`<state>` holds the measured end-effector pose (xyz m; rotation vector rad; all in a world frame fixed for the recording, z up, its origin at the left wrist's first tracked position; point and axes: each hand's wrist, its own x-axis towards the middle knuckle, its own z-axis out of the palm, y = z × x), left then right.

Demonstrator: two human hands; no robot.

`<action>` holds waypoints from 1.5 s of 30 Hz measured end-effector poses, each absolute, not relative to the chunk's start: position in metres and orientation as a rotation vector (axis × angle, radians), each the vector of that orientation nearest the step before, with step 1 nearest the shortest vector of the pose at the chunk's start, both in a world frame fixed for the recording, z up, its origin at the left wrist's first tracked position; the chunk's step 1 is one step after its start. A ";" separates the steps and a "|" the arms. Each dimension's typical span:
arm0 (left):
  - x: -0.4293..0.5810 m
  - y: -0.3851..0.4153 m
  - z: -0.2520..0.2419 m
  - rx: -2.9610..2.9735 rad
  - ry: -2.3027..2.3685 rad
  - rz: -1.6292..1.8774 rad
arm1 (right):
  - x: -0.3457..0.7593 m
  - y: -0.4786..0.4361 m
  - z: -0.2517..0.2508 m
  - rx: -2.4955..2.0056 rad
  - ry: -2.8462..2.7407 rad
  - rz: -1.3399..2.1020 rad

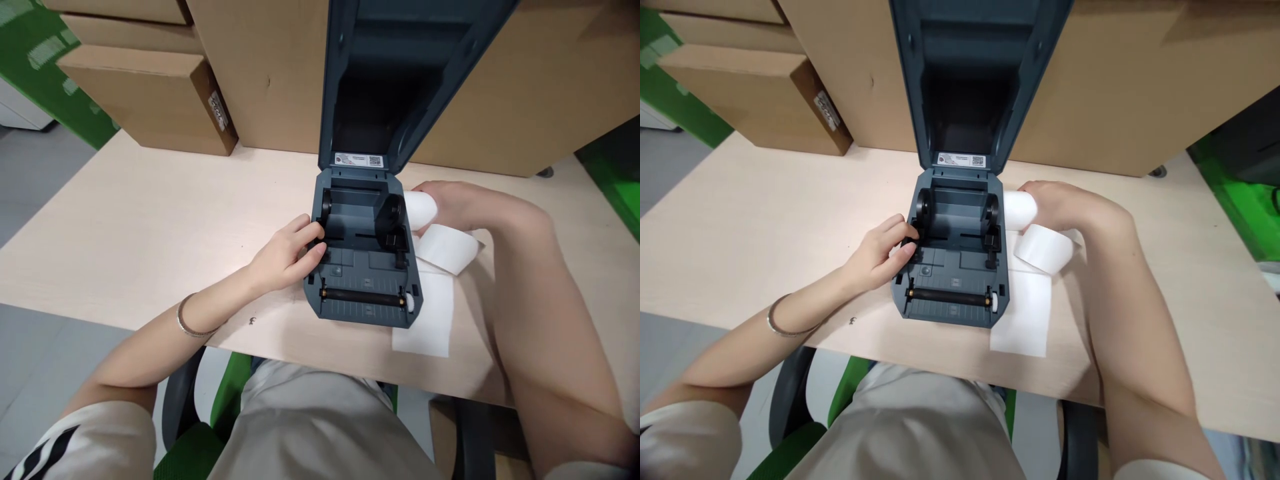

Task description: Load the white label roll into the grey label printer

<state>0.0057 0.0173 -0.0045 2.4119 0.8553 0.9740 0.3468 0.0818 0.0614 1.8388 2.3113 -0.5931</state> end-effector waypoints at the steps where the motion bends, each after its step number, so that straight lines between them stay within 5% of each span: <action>1: 0.006 0.017 -0.004 2.412 0.859 0.967 | 0.349 0.080 0.067 1.819 2.274 -0.604; 12: 0.005 0.017 -0.004 2.470 0.805 1.022 | 0.405 0.048 0.115 1.942 2.306 -0.367; 23: 0.006 0.018 -0.003 2.463 0.804 1.014 | 0.303 0.035 0.100 1.732 2.887 -0.818; 45: 0.007 0.016 -0.005 2.439 0.830 1.028 | 0.271 0.058 0.045 1.441 2.953 -0.051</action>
